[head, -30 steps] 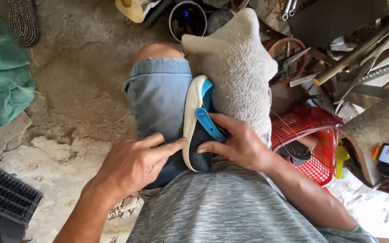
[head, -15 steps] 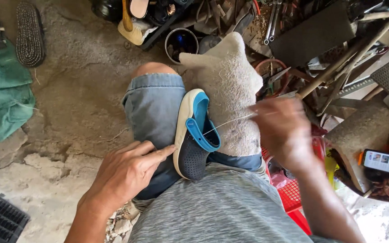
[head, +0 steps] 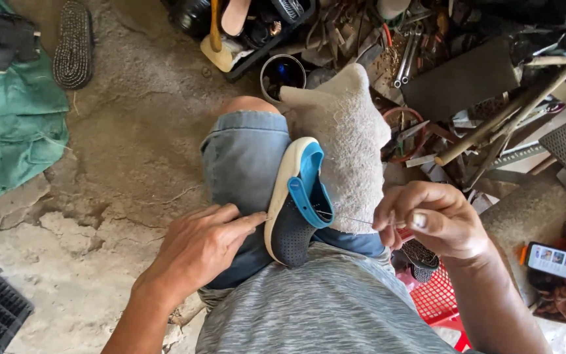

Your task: A person is hand-sewing the sole of a shoe using a specialized hook tool and white thread in a workshop environment.

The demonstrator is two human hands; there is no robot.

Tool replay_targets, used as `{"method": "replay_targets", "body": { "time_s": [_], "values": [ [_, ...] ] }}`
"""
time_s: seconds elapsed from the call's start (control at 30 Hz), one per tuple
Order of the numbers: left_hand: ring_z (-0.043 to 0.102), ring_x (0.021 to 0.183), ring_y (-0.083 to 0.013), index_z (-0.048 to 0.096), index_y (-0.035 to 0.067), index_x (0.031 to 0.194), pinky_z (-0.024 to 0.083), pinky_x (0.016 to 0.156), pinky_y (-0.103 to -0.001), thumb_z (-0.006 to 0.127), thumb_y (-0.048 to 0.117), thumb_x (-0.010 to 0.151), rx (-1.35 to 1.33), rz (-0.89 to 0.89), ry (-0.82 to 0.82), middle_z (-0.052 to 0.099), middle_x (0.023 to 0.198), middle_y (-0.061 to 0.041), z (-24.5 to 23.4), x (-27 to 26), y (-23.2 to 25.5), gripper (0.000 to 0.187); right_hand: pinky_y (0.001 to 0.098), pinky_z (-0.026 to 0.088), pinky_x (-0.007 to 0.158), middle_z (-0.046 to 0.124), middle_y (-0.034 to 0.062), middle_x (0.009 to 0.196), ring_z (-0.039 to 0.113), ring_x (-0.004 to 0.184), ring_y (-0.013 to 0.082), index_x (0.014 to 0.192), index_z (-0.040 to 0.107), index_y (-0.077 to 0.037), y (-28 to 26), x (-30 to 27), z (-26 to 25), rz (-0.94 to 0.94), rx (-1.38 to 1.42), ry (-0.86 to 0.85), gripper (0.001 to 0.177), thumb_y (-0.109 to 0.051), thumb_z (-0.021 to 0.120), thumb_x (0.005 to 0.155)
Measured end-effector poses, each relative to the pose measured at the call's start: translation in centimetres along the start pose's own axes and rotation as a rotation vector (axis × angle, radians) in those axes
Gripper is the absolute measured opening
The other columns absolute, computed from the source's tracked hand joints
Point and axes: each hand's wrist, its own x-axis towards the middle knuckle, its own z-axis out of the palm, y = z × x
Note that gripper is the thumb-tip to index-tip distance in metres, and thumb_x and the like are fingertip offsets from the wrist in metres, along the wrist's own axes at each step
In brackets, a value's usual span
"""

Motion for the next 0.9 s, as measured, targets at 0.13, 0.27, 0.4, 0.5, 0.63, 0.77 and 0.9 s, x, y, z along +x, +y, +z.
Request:
{"method": "replay_targets", "body": {
  "time_s": [0.13,0.27,0.4,0.5,0.63,0.77,0.9],
  "values": [
    [0.064,0.067,-0.0284,0.073,0.024,0.129,0.048,0.045,-0.049,0.067,0.021,0.096,0.013,0.006,-0.016,0.057,0.078,-0.002,0.3,0.1,0.0,0.033,0.0305,0.064,0.07,0.076,0.0151,0.089,0.074,0.076,0.0215,0.1,0.071,0.001,0.2,2.9,1.5,0.086,-0.465,-0.025,0.017,-0.013,0.061,0.099],
    [0.064,0.058,-0.0319,0.076,0.022,0.122,0.039,0.041,-0.05,0.064,0.019,0.096,-0.068,0.022,0.025,0.056,0.074,-0.003,0.0,-0.1,0.7,0.029,0.0271,0.059,0.067,0.081,0.0042,0.085,0.071,0.073,0.0119,0.104,0.082,-0.007,3.2,5.2,2.2,0.415,-0.877,0.007,0.02,-0.019,0.073,0.091],
    [0.062,0.048,-0.0337,0.075,0.022,0.123,0.038,0.036,-0.05,0.063,0.018,0.097,-0.075,0.008,0.042,0.056,0.077,-0.003,1.0,-0.6,0.7,0.03,0.0254,0.06,0.064,0.081,0.0018,0.081,0.068,0.069,0.0081,0.104,0.084,-0.007,3.8,6.4,2.8,0.499,-0.738,-0.043,0.019,-0.009,0.068,0.094],
    [0.06,0.043,-0.0342,0.074,0.022,0.123,0.039,0.033,-0.05,0.061,0.021,0.098,-0.069,0.003,0.062,0.058,0.075,-0.002,1.1,-0.7,0.7,0.028,0.0244,0.057,0.057,0.073,0.0013,0.067,0.064,0.062,0.0078,0.084,0.082,-0.005,4.4,6.3,2.6,0.548,-0.702,-0.108,0.02,-0.001,0.065,0.095],
    [0.057,0.043,-0.0351,0.071,0.022,0.128,0.039,0.037,-0.051,0.057,0.021,0.101,-0.115,-0.033,-0.009,0.062,0.082,-0.003,1.8,-0.9,0.7,0.031,0.0264,0.053,0.056,0.065,0.0002,0.062,0.057,0.06,0.008,0.074,0.076,-0.005,5.2,6.0,2.0,0.531,-0.666,-0.117,0.025,0.003,0.062,0.093],
    [0.058,0.043,-0.0332,0.072,0.019,0.128,0.041,0.036,-0.049,0.056,0.017,0.1,-0.143,-0.012,-0.017,0.063,0.079,-0.005,2.4,-0.3,1.2,0.032,0.0279,0.055,0.059,0.065,0.0014,0.064,0.057,0.061,0.0088,0.071,0.072,-0.005,5.9,5.3,0.9,0.543,-0.56,-0.138,0.029,0.007,0.056,0.093],
    [0.062,0.049,-0.0377,0.073,0.021,0.126,0.043,0.039,-0.052,0.055,0.018,0.1,-0.12,-0.016,-0.018,0.064,0.078,-0.007,2.8,0.5,1.6,0.032,0.0274,0.055,0.057,0.075,0.0024,0.069,0.06,0.06,0.0098,0.081,0.082,-0.006,5.5,5.2,1.2,0.576,-0.603,-0.114,0.027,0.004,0.059,0.092]
  ]
}}
